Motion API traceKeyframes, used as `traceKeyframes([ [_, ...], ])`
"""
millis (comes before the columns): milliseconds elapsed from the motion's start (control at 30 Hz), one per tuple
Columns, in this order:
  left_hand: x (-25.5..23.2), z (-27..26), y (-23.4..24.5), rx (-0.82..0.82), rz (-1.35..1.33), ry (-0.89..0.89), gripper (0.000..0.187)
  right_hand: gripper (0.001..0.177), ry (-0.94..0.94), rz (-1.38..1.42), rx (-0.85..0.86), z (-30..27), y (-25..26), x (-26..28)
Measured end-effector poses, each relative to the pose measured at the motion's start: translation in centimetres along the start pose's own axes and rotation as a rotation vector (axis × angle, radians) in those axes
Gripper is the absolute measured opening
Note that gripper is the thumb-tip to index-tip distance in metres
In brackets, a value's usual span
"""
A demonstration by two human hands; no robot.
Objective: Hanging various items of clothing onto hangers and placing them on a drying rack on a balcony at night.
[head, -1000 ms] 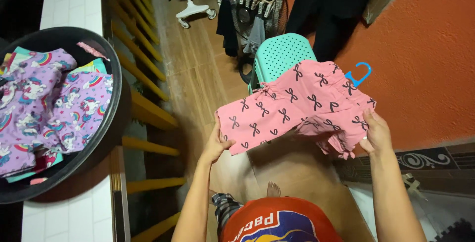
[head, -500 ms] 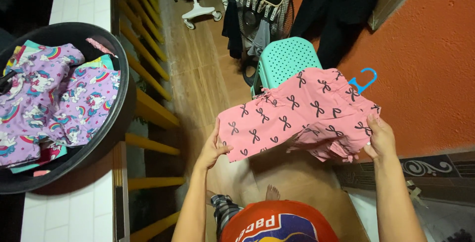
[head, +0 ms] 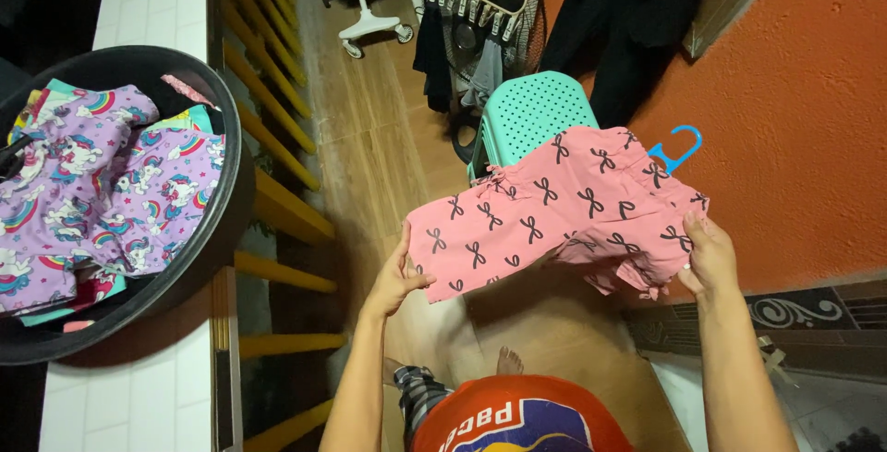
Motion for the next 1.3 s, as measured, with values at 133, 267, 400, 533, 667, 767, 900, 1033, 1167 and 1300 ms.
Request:
traceKeyframes([
  [133,0.2,0.0,0.0,-0.01,0.005,0.008,0.121,0.043,-0.001,-0.009,-0.007,-0.1,-0.1,0.1],
  [267,0.7,0.0,0.3,-0.026,0.02,0.016,0.121,0.042,0.008,-0.014,-0.005,-0.3,-0.4,0.4],
  [400,2.3,0.7,0.9,-0.025,0.111,-0.044,0.119,0.041,-0.01,-0.029,-0.021,-0.5,-0.9,0.2],
  [533,2.5,1.4,-0.1,0.006,0.408,-0.075,0.11,0.039,-0.012,-0.063,0.001,0.1,-1.6,-1.8],
  [667,0.5,3.2,-1.2,-0.014,0.611,-0.096,0.089,0.033,0.037,-0.337,0.117,0.6,-3.6,-3.8],
  [767,-1.7,5.0,-2.0,0.017,0.541,-0.218,0.082,0.033,-0.003,-0.519,0.253,-0.6,-7.8,-3.5],
  [900,-4.1,6.2,-4.3,0.259,0.363,-0.239,0.072,0.036,-0.094,-0.602,0.546,-2.9,-14.1,-2.5],
  [1033,-4.3,4.6,-6.2,0.413,0.525,0.217,0.052,0.039,-0.092,-0.573,0.659,-3.8,-17.7,-1.1],
  [1167,-5.5,4.6,-7.2,0.607,0.258,0.11,0.043,0.039,-0.111,-0.537,0.661,-3.6,-18.8,-1.0],
  [1300,-6.2,4.0,-6.8,0.541,0.062,0.299,0.047,0.038,-0.1,-0.559,0.65,-2.8,-18.4,-2.2],
])
Point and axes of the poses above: each hand's wrist, its own z-axis towards the middle knuckle, its own y-axis out of the back of the hand, x = y × z, the point moved 8 cm from there along z, towards the middle knuckle, and after that the axes turned 9 degrees about -x, right-handed, at the moved point
